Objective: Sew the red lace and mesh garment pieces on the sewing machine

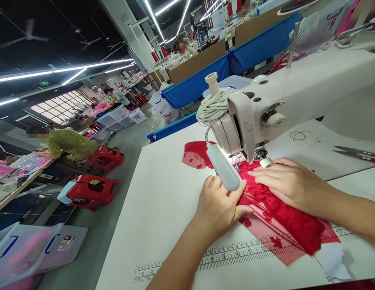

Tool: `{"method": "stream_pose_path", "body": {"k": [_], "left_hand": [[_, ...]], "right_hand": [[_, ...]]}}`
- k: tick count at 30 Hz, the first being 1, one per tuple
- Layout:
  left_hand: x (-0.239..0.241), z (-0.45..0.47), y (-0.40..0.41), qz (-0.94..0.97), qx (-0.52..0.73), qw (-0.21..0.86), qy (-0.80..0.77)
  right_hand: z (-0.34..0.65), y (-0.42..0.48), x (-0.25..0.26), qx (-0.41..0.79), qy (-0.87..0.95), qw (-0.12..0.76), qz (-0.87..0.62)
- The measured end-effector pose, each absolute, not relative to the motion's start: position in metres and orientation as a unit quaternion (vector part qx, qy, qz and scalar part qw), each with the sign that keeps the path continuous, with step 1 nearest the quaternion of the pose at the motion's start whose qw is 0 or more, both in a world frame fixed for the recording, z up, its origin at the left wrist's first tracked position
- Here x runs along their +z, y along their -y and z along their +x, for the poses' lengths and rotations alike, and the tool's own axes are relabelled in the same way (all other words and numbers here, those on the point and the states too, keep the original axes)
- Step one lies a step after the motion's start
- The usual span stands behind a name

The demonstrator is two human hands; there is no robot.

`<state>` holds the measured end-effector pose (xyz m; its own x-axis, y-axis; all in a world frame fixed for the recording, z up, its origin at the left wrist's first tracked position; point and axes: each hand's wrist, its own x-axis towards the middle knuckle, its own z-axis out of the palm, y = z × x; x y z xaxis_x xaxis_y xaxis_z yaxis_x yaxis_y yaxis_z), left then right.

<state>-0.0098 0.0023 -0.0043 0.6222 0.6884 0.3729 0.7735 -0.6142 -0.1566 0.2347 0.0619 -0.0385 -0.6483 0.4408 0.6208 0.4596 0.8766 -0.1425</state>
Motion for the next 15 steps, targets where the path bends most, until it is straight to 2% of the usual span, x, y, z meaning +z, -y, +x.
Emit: {"method": "stream_pose_path", "body": {"k": [6,10,15], "left_hand": [[-0.004,-0.012,-0.006,-0.889,-0.129,0.143,0.415],[0.000,-0.009,-0.011,-0.896,-0.173,0.139,0.384],[0.001,-0.002,-0.011,-0.918,-0.191,0.086,0.336]], "right_hand": [[0.233,-0.064,-0.035,-0.017,0.910,0.330,-0.249],[0.230,-0.063,-0.027,-0.027,0.911,0.336,-0.237],[0.231,-0.060,-0.027,-0.027,0.908,0.348,-0.233]]}}
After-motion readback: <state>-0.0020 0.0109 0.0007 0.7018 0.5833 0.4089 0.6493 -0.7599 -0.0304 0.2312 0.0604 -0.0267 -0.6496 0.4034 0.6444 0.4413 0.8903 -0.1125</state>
